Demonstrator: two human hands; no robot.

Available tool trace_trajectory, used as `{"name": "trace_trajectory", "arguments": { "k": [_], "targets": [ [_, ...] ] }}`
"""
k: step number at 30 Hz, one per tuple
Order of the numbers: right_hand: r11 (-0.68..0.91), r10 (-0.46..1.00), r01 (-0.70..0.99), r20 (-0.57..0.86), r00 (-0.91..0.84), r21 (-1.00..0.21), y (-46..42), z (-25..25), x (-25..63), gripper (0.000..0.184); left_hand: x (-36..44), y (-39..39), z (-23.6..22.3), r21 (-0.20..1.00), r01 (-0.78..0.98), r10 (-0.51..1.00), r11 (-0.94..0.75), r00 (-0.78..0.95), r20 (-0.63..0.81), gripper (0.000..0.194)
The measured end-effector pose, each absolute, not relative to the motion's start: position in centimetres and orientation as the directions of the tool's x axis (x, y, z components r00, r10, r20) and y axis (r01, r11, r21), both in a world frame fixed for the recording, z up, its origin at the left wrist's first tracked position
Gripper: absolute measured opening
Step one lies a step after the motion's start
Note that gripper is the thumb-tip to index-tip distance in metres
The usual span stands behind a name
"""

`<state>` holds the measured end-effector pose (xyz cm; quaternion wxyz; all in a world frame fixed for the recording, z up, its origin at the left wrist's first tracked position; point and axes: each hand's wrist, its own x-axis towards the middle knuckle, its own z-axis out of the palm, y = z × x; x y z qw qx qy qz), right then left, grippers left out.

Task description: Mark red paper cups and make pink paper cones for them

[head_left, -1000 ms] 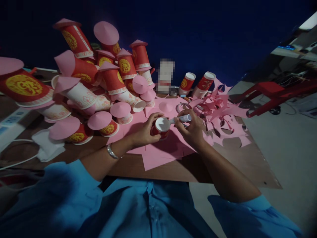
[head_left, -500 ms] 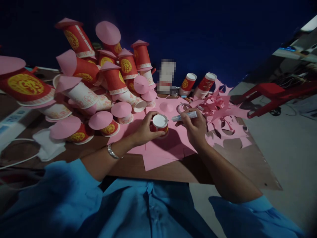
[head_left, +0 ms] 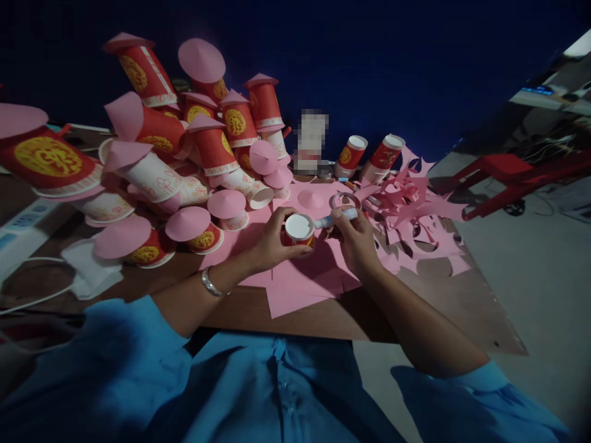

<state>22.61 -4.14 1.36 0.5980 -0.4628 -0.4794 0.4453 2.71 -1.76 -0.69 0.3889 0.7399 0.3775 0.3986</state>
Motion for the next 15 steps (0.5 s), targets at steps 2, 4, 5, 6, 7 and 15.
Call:
{"name": "trace_trajectory", "arguments": {
  "k": [2, 4, 5, 6, 7, 15],
  "targets": [
    [0.148, 0.983, -0.114, 0.134, 0.129, -0.982, -4.09, 1.33, 22.52, 0.041, 2.70, -1.70, -0.76, 0.864, 0.250, 0.860, -0.436, 0.400, 0.318, 0.067],
    [0.127, 0.987, -0.145, 0.109, 0.121, -0.981, -4.08, 1.34, 22.45, 0.042, 2.69, -1.68, -0.81, 0.852, 0.244, 0.848, -0.463, 0.402, 0.346, 0.066],
    [0.119, 0.988, -0.159, 0.100, 0.121, -0.980, -4.08, 1.35, 22.43, 0.043, 2.68, -1.68, -0.82, 0.845, 0.244, 0.843, -0.476, 0.400, 0.360, 0.066],
    [0.112, 0.988, -0.170, 0.092, 0.123, -0.979, -4.09, 1.37, 22.41, 0.043, 2.67, -1.70, -0.81, 0.836, 0.250, 0.839, -0.488, 0.399, 0.370, 0.066],
    [0.107, 0.989, -0.175, 0.086, 0.123, -0.979, -4.11, 1.39, 22.41, 0.042, 2.65, -1.72, -0.79, 0.827, 0.264, 0.838, -0.496, 0.396, 0.376, 0.066],
    [0.145, 0.987, -0.100, 0.138, 0.077, -0.984, -4.30, 1.62, 22.67, 0.041, 2.50, -1.72, -0.68, 0.792, 0.363, 0.857, -0.492, 0.361, 0.367, 0.065]
  ]
}}
